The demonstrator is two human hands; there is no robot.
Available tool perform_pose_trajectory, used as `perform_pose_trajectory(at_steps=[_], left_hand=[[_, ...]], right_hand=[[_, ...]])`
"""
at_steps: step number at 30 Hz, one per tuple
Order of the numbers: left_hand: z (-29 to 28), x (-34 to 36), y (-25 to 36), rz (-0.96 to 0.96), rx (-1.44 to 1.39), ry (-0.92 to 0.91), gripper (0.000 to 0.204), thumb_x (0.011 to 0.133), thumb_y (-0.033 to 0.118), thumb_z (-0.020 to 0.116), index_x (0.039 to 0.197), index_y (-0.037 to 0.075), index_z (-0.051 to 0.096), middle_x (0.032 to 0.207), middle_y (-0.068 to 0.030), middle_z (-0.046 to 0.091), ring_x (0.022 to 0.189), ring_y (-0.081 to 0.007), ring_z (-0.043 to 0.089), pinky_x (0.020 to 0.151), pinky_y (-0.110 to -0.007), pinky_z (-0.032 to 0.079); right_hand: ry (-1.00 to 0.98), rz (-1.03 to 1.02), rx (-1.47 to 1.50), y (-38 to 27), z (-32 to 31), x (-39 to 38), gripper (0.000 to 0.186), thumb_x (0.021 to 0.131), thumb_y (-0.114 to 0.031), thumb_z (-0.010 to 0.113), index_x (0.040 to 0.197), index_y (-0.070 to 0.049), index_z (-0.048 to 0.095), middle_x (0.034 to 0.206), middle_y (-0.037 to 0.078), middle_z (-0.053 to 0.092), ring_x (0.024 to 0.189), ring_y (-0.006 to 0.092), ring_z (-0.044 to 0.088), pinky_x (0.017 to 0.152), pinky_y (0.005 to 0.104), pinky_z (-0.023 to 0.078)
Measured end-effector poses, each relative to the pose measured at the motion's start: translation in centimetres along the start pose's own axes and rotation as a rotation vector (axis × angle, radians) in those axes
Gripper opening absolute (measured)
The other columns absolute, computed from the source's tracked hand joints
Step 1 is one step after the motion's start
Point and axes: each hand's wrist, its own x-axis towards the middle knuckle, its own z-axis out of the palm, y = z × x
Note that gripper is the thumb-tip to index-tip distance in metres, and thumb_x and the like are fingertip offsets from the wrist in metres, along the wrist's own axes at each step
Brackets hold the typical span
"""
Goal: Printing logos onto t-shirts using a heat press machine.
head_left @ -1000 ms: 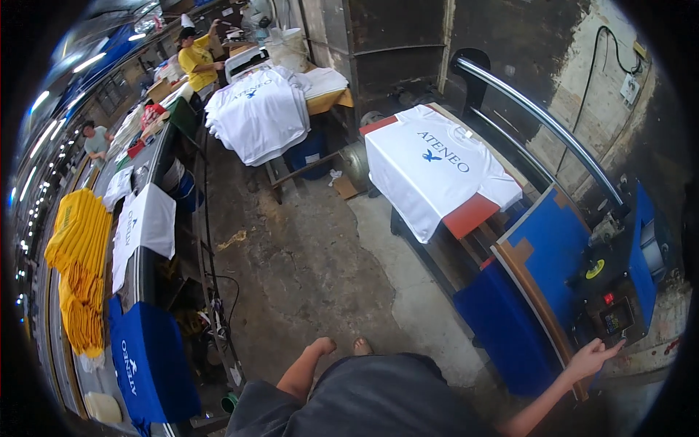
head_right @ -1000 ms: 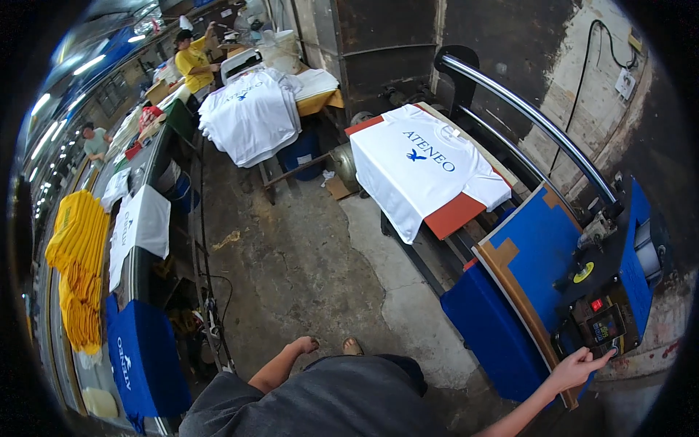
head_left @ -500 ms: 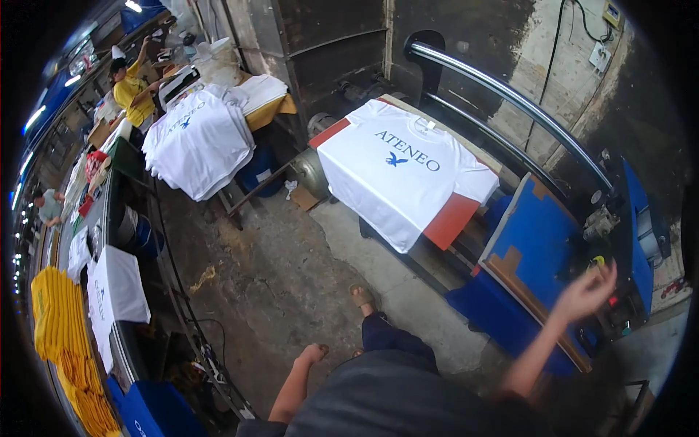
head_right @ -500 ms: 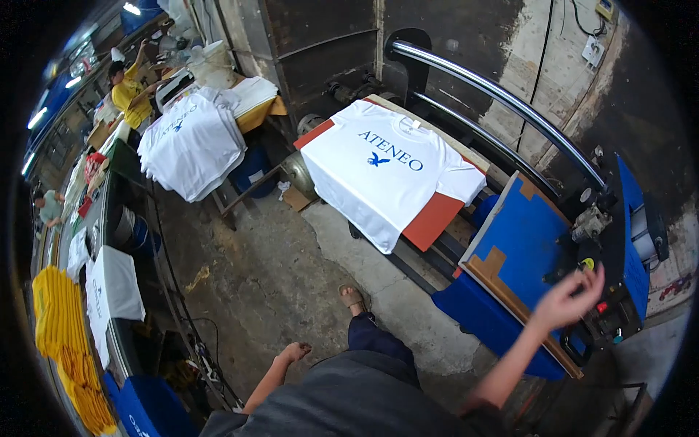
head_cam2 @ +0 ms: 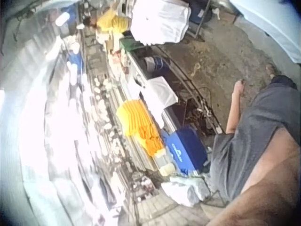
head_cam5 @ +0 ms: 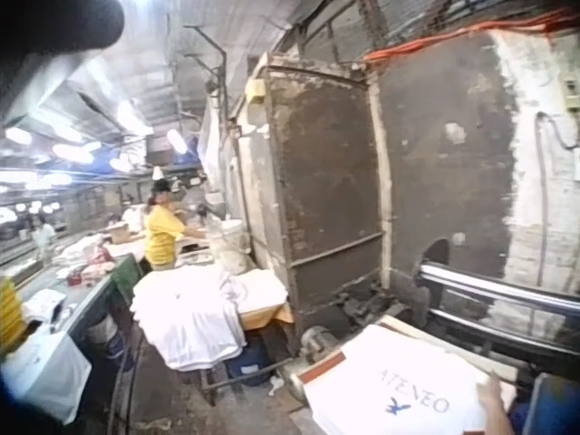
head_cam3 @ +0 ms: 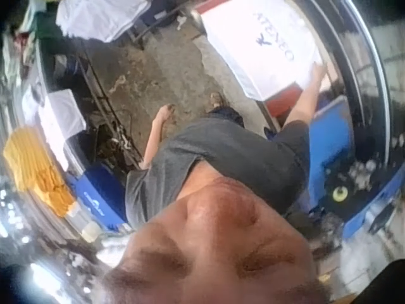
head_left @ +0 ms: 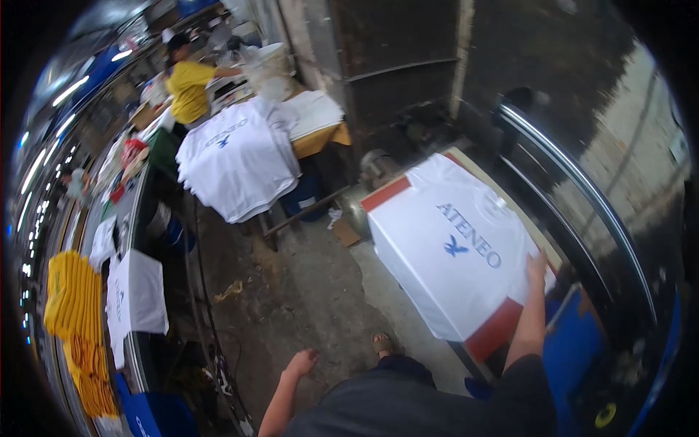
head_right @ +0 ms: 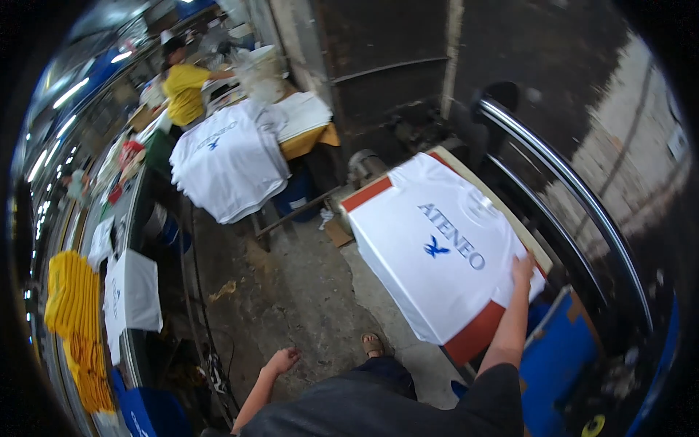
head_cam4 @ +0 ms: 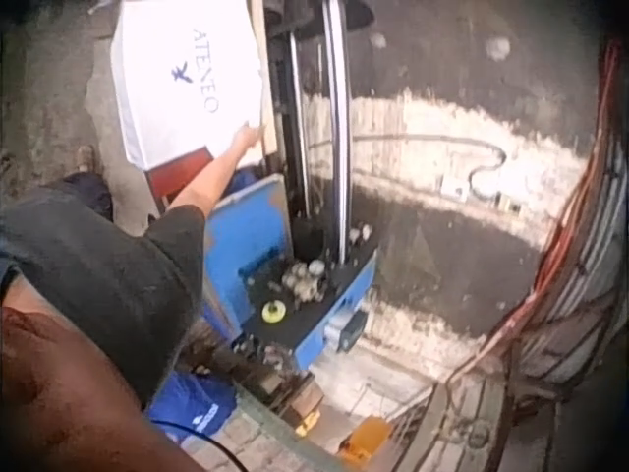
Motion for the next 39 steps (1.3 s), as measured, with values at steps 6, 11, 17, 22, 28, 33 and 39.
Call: perform_pose_trajectory(at_steps=[6, 11, 17, 22, 28, 33, 39], left_hand=[[-6.3, 3.0, 5.5, 0.215, -0.099, 0.231, 0.034, 0.082, 0.019, 0.054, 0.112, 0.002, 0.055, 0.11, -0.0193, 0.056, 0.099, -0.0363, 0.053, 0.086, -0.041, 0.043], [-14.3, 4.3, 14.9, 0.459, -0.139, 0.631, 0.069, 0.075, 0.012, 0.062, 0.136, 0.011, 0.03, 0.136, -0.0158, 0.035, 0.122, -0.0346, 0.038, 0.098, -0.04, 0.035], [-21.8, 3.8, 13.5, 0.476, 0.196, 0.794, 0.052, 0.066, 0.019, 0.068, 0.115, 0.014, 0.051, 0.124, -0.0086, 0.048, 0.123, -0.0257, 0.038, 0.101, -0.055, 0.023], [-24.4, 0.3, 0.7, 0.142, -0.168, 0.856, 0.018, 0.066, 0.007, 0.059, 0.084, 0.008, 0.063, 0.087, -0.0079, 0.061, 0.083, -0.0281, 0.06, 0.076, -0.039, 0.048], [-27.9, -9.0, -12.4, -0.279, -0.26, 1.232, 0.016, 0.067, 0.005, 0.057, 0.083, 0.005, 0.063, 0.086, -0.0106, 0.06, 0.078, -0.0307, 0.06, 0.068, -0.037, 0.048], [-31.9, -17.8, -22.2, -0.221, -0.351, 1.49, 0.026, 0.076, 0.0, 0.049, 0.1, 0.004, 0.057, 0.095, -0.015, 0.059, 0.088, -0.0339, 0.057, 0.077, -0.039, 0.046], [-34.2, -27.0, -26.4, -0.455, -0.094, 1.025, 0.047, 0.068, 0.024, 0.072, 0.108, 0.012, 0.051, 0.09, -0.0091, 0.058, 0.081, -0.0283, 0.06, 0.068, -0.036, 0.048]], right_hand=[[-0.232, -0.078, 0.165, -6.8, -2.6, 0.1, 0.04, 0.067, -0.007, 0.054, 0.106, 0.005, 0.059, 0.095, 0.02, 0.064, 0.09, 0.0354, 0.061, 0.083, 0.0394, 0.046], [-0.753, -0.875, 0.262, -29.1, -3.5, -14.5, 0.026, 0.081, -0.023, 0.061, 0.083, 0.003, 0.059, 0.07, 0.014, 0.06, 0.064, 0.0189, 0.056, 0.061, 0.0336, 0.043], [-1.791, -1.33, 0.315, -47.5, -11.2, -24.4, 0.021, 0.082, -0.018, 0.061, 0.089, 0.001, 0.062, 0.06, 0.011, 0.058, 0.055, 0.0178, 0.057, 0.054, 0.034, 0.042], [-1.647, -1.287, 0.401, -56.8, -11.1, -25.7, 0.021, 0.082, -0.009, 0.058, 0.099, 0.002, 0.063, 0.068, 0.01, 0.063, 0.062, 0.0135, 0.06, 0.059, 0.0276, 0.044], [-1.576, -1.269, 0.494, -70.7, -6.9, -35.9, 0.023, 0.077, -0.006, 0.061, 0.098, 0.004, 0.063, 0.079, 0.007, 0.066, 0.071, 0.0089, 0.056, 0.066, 0.0238, 0.044], [-1.543, -1.711, 0.303, -81.3, -1.7, -46.3, 0.034, 0.062, -0.013, 0.075, 0.091, 0.002, 0.065, 0.08, 0.015, 0.066, 0.07, 0.0172, 0.063, 0.066, 0.0282, 0.047], [-0.664, -2.038, 0.253, -92.1, 6.7, -54.8, 0.01, 0.06, 0.002, 0.06, 0.069, 0.0, 0.064, 0.072, 0.022, 0.058, 0.069, 0.0399, 0.057, 0.06, 0.0419, 0.045]])
